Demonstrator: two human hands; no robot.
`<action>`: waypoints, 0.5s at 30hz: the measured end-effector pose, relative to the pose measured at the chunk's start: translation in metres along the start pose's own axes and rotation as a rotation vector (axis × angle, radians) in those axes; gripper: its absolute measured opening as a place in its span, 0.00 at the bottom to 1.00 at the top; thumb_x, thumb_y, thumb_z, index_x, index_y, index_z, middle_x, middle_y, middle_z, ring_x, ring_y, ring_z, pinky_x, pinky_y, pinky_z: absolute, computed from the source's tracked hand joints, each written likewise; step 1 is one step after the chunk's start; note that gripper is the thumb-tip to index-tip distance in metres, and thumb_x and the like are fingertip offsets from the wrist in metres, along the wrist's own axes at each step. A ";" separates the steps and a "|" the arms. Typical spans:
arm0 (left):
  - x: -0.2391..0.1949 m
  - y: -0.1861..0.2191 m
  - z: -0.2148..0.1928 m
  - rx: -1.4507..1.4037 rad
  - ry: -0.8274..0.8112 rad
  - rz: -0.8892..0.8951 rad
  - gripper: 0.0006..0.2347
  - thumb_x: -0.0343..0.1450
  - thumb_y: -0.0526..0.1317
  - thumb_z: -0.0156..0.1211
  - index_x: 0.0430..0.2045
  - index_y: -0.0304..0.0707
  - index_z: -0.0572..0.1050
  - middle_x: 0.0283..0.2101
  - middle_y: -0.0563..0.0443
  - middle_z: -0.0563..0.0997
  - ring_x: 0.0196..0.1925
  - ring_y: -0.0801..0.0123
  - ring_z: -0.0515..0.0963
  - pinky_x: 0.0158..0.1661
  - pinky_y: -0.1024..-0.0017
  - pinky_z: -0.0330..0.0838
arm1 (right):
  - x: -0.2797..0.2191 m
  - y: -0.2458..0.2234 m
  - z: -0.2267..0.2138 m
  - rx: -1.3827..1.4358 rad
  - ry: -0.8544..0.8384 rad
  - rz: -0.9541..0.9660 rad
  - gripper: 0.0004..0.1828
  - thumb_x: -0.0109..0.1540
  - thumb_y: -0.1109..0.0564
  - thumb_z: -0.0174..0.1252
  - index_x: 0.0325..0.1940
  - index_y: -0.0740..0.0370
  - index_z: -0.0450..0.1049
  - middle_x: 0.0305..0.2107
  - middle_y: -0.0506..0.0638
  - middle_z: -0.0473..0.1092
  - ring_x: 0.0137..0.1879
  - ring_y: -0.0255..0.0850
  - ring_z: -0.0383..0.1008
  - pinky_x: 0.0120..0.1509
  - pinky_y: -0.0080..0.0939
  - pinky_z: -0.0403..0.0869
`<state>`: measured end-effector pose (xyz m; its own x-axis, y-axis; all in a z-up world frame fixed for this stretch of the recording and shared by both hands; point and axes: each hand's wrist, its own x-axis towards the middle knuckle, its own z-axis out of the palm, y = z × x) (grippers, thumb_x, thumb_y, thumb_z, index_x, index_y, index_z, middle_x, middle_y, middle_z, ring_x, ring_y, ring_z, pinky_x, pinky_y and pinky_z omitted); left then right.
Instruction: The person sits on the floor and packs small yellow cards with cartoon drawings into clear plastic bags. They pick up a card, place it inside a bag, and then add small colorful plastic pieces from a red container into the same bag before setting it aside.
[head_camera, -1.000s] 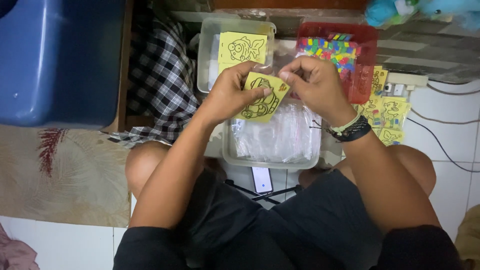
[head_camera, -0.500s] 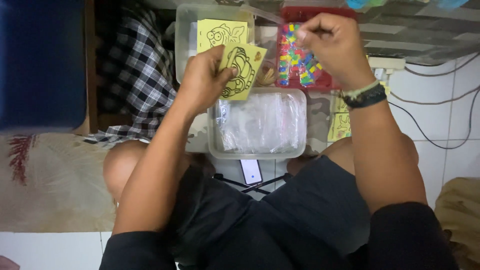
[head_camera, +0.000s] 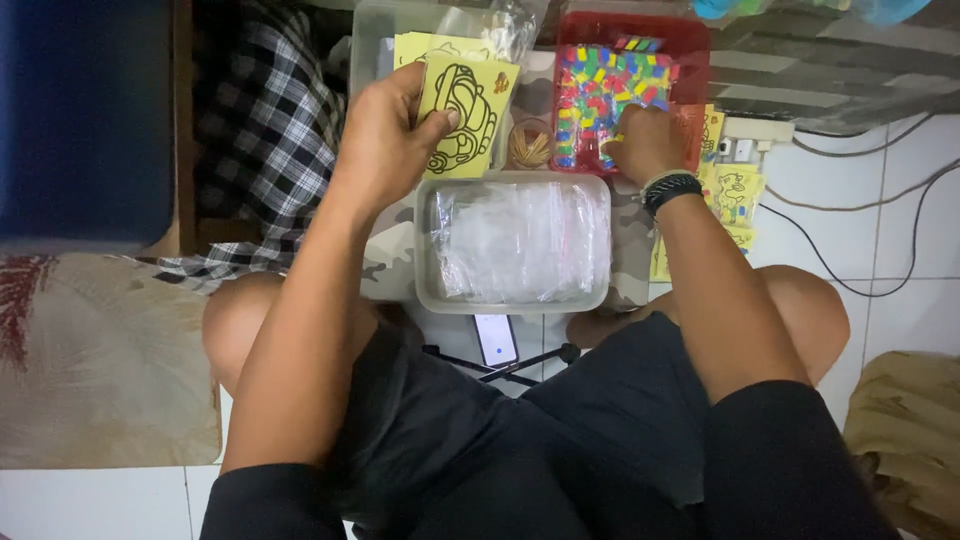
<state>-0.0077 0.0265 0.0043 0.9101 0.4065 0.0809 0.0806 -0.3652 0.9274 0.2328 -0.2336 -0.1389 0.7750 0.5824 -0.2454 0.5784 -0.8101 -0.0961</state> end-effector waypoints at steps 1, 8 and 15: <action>0.000 0.001 0.000 -0.001 0.000 -0.001 0.07 0.71 0.25 0.61 0.40 0.27 0.76 0.30 0.52 0.81 0.26 0.77 0.77 0.27 0.80 0.73 | 0.000 0.003 0.004 -0.001 -0.001 0.000 0.16 0.57 0.54 0.68 0.45 0.66 0.80 0.38 0.64 0.77 0.42 0.59 0.78 0.48 0.56 0.76; 0.002 -0.002 0.005 -0.087 -0.043 -0.024 0.06 0.71 0.25 0.60 0.40 0.28 0.75 0.31 0.53 0.80 0.27 0.78 0.76 0.29 0.80 0.72 | -0.015 -0.005 -0.029 0.149 0.201 -0.069 0.10 0.61 0.63 0.55 0.39 0.62 0.83 0.32 0.62 0.78 0.32 0.59 0.76 0.40 0.54 0.76; 0.001 0.009 0.014 0.099 -0.021 -0.025 0.06 0.68 0.27 0.63 0.37 0.31 0.77 0.26 0.53 0.81 0.24 0.74 0.75 0.27 0.74 0.71 | -0.057 -0.027 -0.131 1.029 0.355 -0.306 0.06 0.74 0.74 0.59 0.54 0.73 0.72 0.37 0.52 0.69 0.37 0.34 0.70 0.41 0.30 0.78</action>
<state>-0.0001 0.0120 0.0077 0.9156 0.3991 0.0495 0.1421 -0.4363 0.8885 0.2065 -0.2362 0.0038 0.7606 0.6186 0.1970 0.3984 -0.2052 -0.8940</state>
